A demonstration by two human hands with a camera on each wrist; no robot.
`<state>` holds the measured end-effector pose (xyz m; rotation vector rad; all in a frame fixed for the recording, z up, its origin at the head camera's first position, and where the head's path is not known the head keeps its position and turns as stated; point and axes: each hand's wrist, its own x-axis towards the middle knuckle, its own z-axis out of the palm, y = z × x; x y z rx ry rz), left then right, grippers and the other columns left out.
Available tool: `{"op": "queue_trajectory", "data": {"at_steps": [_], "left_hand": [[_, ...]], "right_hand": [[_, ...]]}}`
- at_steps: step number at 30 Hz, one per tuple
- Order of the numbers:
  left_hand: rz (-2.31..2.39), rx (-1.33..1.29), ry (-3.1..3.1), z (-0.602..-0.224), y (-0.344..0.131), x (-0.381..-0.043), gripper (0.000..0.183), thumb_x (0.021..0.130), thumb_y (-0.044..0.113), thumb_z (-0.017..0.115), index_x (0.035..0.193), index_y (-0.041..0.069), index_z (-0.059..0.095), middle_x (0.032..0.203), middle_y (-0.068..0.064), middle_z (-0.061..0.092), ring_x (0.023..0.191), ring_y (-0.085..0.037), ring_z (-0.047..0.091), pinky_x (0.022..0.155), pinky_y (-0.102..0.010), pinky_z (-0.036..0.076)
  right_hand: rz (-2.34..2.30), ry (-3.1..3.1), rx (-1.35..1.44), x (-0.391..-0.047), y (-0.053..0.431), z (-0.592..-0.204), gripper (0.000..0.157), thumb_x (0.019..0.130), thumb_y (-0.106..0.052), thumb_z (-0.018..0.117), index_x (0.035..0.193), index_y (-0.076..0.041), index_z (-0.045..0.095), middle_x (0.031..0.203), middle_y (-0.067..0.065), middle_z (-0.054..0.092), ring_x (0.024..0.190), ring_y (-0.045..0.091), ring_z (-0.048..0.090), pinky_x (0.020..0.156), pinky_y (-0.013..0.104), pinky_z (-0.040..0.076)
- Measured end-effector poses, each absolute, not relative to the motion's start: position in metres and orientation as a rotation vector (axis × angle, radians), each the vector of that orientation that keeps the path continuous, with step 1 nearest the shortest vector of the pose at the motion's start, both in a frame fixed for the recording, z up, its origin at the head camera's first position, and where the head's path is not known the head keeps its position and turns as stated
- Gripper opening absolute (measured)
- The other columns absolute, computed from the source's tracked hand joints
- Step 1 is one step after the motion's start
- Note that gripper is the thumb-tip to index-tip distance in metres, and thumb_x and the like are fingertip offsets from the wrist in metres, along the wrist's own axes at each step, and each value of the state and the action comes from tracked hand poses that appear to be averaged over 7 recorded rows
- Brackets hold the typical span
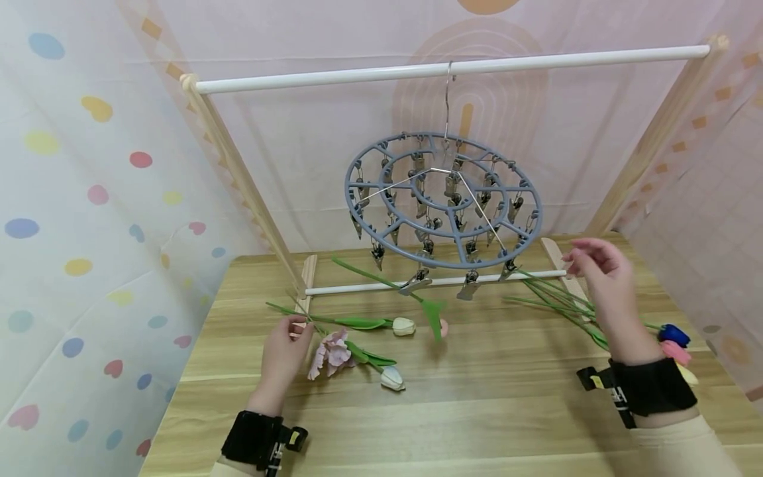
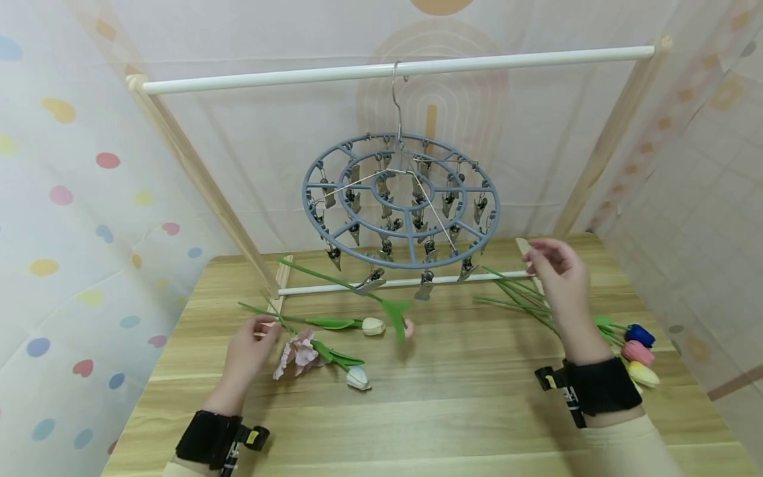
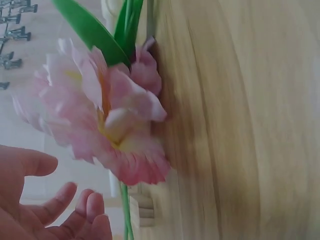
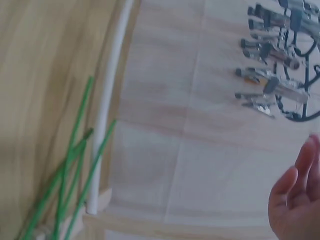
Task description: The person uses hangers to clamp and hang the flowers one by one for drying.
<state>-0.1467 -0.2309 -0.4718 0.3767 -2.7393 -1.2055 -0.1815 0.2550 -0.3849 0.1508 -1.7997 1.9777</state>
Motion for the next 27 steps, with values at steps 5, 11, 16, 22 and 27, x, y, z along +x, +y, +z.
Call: {"op": "queue_trajectory", "data": {"at_steps": [5, 11, 16, 22, 27], "left_hand": [[-1.179, 0.378, -2.808, -0.475, -0.24, -0.157, 0.032, 0.092, 0.025, 0.057, 0.114, 0.001, 0.059, 0.094, -0.014, 0.064, 0.079, -0.022, 0.059, 0.061, -0.026, 0.044], [-1.113, 0.401, -2.905, -0.478, -0.251, -0.167, 0.034, 0.091, 0.027, 0.054, 0.114, 0.002, 0.059, 0.095, -0.012, 0.065, 0.078, -0.022, 0.059, 0.061, -0.027, 0.042], [-1.011, 0.413, -2.971, -0.479, -0.252, -0.167, 0.032, 0.091, 0.03, 0.053, 0.108, 0.004, 0.062, 0.097, -0.013, 0.066, 0.079, -0.023, 0.059, 0.059, -0.028, 0.042], [-0.913, 0.42, -3.02, -0.479, -0.251, -0.165, 0.032, 0.091, 0.032, 0.053, 0.102, 0.004, 0.065, 0.097, -0.014, 0.068, 0.079, -0.025, 0.062, 0.057, -0.03, 0.043], [-0.86, 0.449, -3.045, -0.48, -0.248, -0.165, 0.031, 0.09, 0.034, 0.054, 0.098, 0.007, 0.067, 0.099, -0.013, 0.068, 0.08, -0.025, 0.062, 0.054, -0.028, 0.041]], "right_hand": [[1.74, -1.804, -0.14, -0.195, 0.259, -0.373, 0.016, 0.089, -0.001, 0.06, 0.103, -0.009, 0.059, 0.09, -0.005, 0.06, 0.083, 0.006, 0.057, 0.068, 0.013, 0.045], [1.588, -1.872, -0.333, -0.207, 0.266, -0.348, 0.033, 0.089, -0.011, 0.058, 0.114, -0.02, 0.038, 0.109, -0.009, 0.039, 0.1, 0.003, 0.043, 0.077, 0.015, 0.038], [1.453, -2.023, -0.415, -0.226, 0.282, -0.336, 0.048, 0.09, -0.025, 0.06, 0.129, -0.022, 0.03, 0.117, -0.014, 0.028, 0.107, -0.001, 0.036, 0.084, 0.015, 0.035], [1.393, -2.246, -0.42, -0.244, 0.3, -0.331, 0.063, 0.092, -0.038, 0.055, 0.143, -0.016, 0.026, 0.134, -0.006, 0.035, 0.108, -0.001, 0.041, 0.093, 0.019, 0.039], [1.273, -2.355, -0.409, -0.252, 0.309, -0.333, 0.052, 0.093, -0.042, 0.051, 0.133, -0.01, 0.043, 0.11, -0.01, 0.048, 0.091, -0.005, 0.047, 0.081, 0.017, 0.043]]}}
